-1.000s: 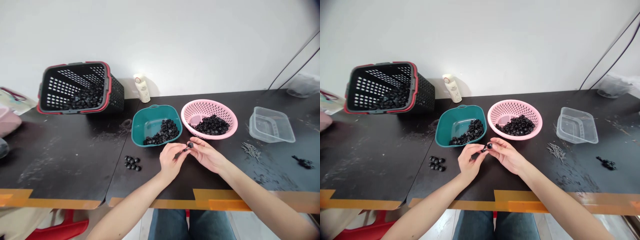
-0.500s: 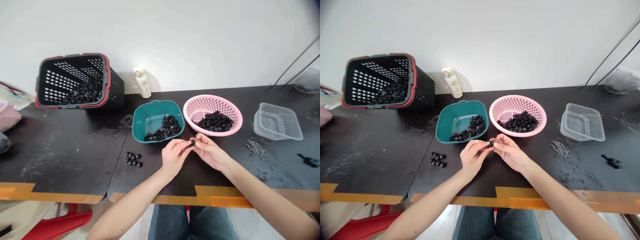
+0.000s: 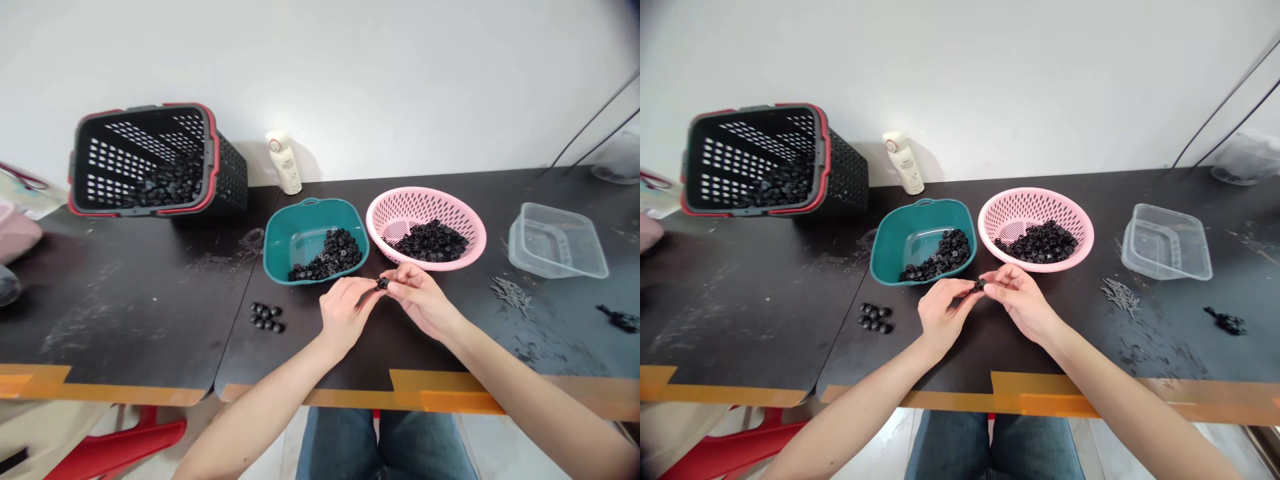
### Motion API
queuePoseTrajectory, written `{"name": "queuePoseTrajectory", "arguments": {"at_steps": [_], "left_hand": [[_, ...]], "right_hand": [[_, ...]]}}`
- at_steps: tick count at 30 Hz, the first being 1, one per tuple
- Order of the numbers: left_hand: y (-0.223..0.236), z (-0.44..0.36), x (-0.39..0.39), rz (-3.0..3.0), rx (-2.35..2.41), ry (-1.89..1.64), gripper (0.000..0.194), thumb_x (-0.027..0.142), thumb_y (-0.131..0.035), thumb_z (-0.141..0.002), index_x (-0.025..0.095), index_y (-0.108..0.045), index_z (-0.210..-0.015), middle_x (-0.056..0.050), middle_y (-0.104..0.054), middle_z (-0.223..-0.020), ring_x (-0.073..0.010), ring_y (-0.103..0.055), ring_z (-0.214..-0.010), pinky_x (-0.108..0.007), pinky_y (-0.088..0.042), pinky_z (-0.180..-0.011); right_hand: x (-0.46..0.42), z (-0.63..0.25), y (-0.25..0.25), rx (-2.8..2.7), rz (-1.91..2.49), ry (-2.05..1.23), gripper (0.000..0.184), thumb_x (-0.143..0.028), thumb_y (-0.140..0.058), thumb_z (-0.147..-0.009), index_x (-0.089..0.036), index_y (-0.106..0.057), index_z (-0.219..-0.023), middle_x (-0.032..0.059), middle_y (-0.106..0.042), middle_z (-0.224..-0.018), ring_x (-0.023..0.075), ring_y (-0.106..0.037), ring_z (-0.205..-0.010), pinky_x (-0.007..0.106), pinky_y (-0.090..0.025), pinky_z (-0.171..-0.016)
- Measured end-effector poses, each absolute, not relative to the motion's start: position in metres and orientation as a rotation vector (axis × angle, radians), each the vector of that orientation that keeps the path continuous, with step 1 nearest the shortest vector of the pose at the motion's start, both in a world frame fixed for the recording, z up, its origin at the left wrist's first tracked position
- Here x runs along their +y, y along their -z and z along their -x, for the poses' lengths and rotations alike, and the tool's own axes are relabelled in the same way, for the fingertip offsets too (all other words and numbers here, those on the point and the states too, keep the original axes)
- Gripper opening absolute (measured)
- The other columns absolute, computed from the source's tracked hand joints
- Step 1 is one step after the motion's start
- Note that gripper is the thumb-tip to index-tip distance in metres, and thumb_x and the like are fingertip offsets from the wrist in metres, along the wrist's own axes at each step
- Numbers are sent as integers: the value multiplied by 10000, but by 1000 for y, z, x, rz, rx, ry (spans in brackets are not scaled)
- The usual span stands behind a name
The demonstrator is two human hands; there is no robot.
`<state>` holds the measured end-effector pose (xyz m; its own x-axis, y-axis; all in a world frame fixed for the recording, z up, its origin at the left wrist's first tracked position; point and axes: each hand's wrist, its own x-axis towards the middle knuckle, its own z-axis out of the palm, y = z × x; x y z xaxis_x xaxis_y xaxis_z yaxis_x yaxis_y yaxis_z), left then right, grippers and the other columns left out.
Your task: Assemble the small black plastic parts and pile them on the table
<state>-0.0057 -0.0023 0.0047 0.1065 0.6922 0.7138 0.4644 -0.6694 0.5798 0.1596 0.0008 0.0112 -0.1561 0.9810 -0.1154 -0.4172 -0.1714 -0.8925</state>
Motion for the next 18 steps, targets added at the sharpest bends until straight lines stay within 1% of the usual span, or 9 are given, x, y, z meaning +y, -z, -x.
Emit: {"name": "queuePoseTrajectory", "arguments": {"at_steps": [6,11,18], "left_hand": [[-7,5,-1,-2218,1122,-1651,114,202,-708,-792,194,-675,-900,-19,-706,-843,-130,-662,-783,-249,-556,-727],[-5,5,-1,-2240,1152,-1644,125,208,-703,-796,188,-677,-917,-22,-699,-852,-120,-661,-769,-232,-562,-720],[-4,6,0,-2265,1204,-1576,112,218,-688,-811,178,-677,-915,-31,-692,-857,-124,-654,-774,-229,-550,-700]], "right_hand": [[0,-158,-12,-789,859,-1671,243,-234,-785,-687,-235,-546,-725,-32,-706,-947,126,-648,-899,281,-514,-867],[0,-157,-11,-731,768,-1725,192,-181,-766,-721,-235,-584,-748,-44,-717,-941,85,-648,-880,221,-511,-854],[0,-156,-9,-748,834,-1671,218,-185,-791,-688,-231,-580,-721,-40,-721,-938,102,-652,-889,244,-517,-851]]}}
